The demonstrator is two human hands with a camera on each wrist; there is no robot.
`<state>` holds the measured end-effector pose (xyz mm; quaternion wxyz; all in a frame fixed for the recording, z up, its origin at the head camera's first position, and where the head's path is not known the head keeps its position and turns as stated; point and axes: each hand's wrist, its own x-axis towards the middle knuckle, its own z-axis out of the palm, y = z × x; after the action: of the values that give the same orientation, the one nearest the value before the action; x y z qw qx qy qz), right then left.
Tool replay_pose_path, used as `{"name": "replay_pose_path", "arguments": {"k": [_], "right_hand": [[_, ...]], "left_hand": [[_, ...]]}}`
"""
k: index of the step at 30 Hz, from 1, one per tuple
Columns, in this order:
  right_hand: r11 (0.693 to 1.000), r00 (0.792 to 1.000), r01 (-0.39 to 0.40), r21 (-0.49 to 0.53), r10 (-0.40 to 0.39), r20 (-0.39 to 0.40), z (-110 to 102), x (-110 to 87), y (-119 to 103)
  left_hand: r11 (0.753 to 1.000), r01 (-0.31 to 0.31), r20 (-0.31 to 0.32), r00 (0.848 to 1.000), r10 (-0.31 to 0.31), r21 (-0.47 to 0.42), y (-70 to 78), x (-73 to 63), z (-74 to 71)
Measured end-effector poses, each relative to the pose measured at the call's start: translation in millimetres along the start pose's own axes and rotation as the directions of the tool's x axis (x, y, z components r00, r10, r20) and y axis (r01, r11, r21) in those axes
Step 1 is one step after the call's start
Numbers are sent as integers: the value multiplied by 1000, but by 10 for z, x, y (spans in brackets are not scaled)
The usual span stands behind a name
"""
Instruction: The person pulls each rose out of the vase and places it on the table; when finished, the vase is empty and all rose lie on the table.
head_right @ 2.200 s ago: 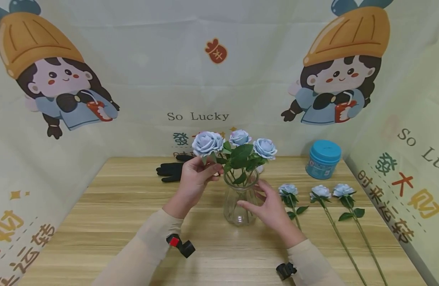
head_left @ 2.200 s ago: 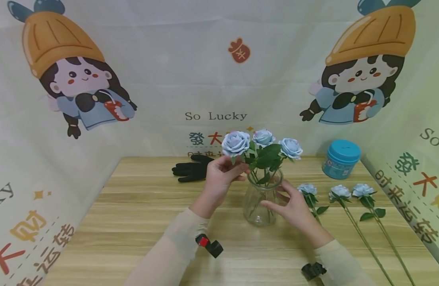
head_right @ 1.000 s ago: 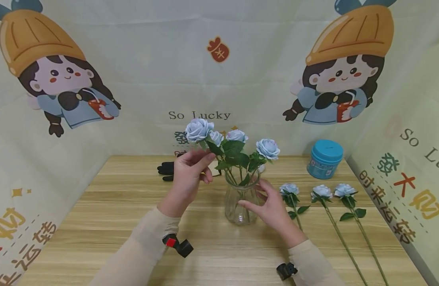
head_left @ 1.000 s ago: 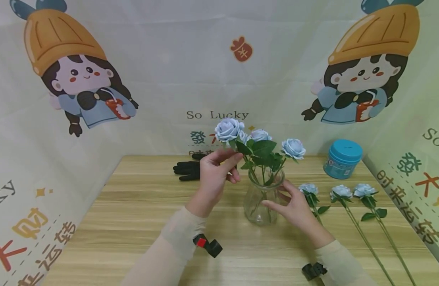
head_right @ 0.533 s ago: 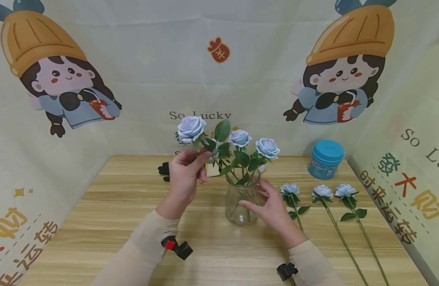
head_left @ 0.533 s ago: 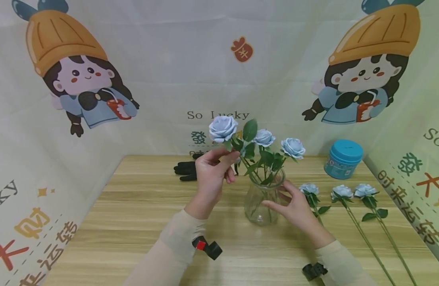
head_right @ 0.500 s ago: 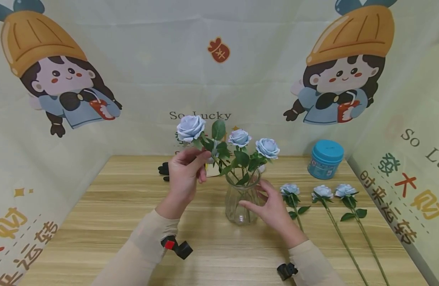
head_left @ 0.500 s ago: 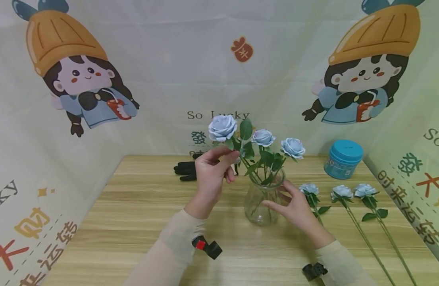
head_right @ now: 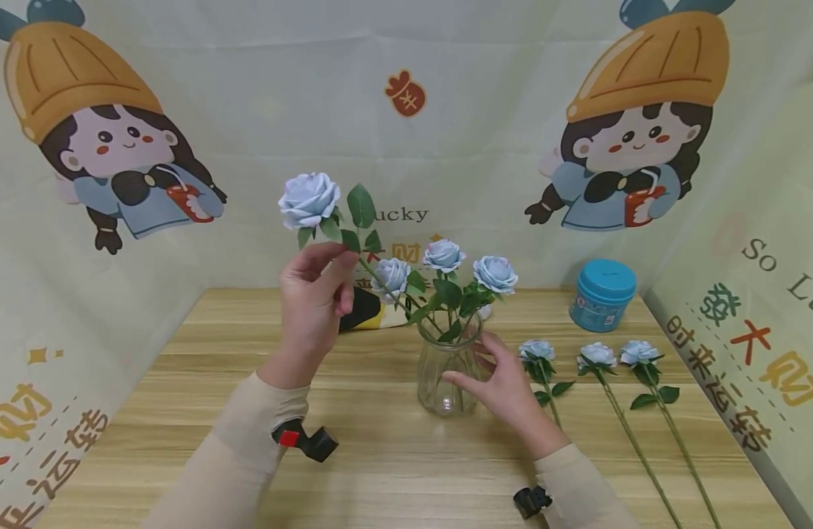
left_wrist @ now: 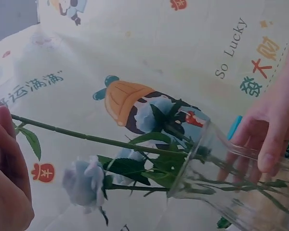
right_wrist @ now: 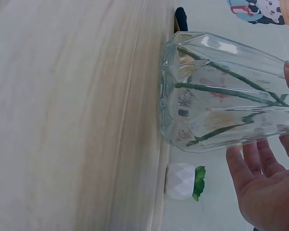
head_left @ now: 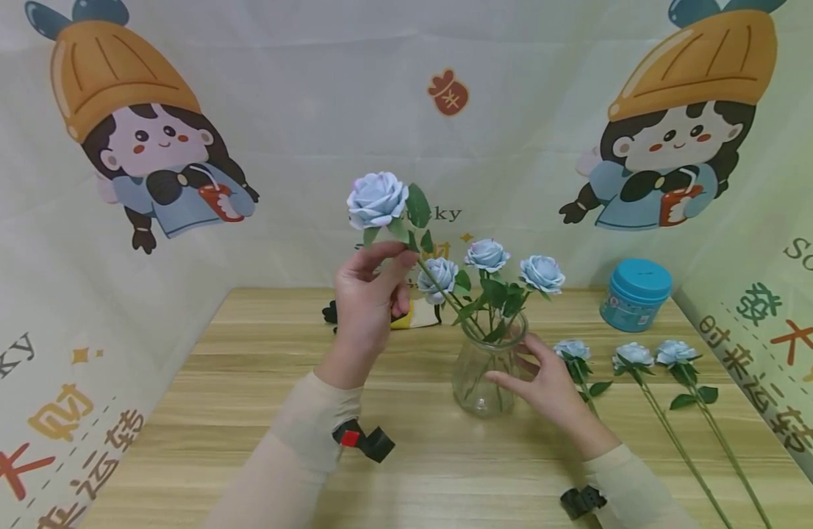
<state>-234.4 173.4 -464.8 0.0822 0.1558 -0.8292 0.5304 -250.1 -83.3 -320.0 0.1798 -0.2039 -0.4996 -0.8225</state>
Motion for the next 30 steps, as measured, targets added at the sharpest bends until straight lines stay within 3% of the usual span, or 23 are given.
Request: {"name": "replay_pose_path", "arguments": {"k": [7,14,21,30], "right_hand": [[1000,1000,3,2,-3,4,-3,4,17],[1000,1000,-4,6,4,6,-4,1,-3],[1000,1000,-3,16,3,5,-5,-5,-19],[1000,1000,0,5,0,8,-8,6,5]], "left_hand": [[995,-95,-10,995,95,-41,263,72,-18],[993,-113,-3,994,113,31,445,78,-79],[983,-146,39,989,142,110,480,54,-157],[969,-148,43,989,142,197,437,48,-258]]}}
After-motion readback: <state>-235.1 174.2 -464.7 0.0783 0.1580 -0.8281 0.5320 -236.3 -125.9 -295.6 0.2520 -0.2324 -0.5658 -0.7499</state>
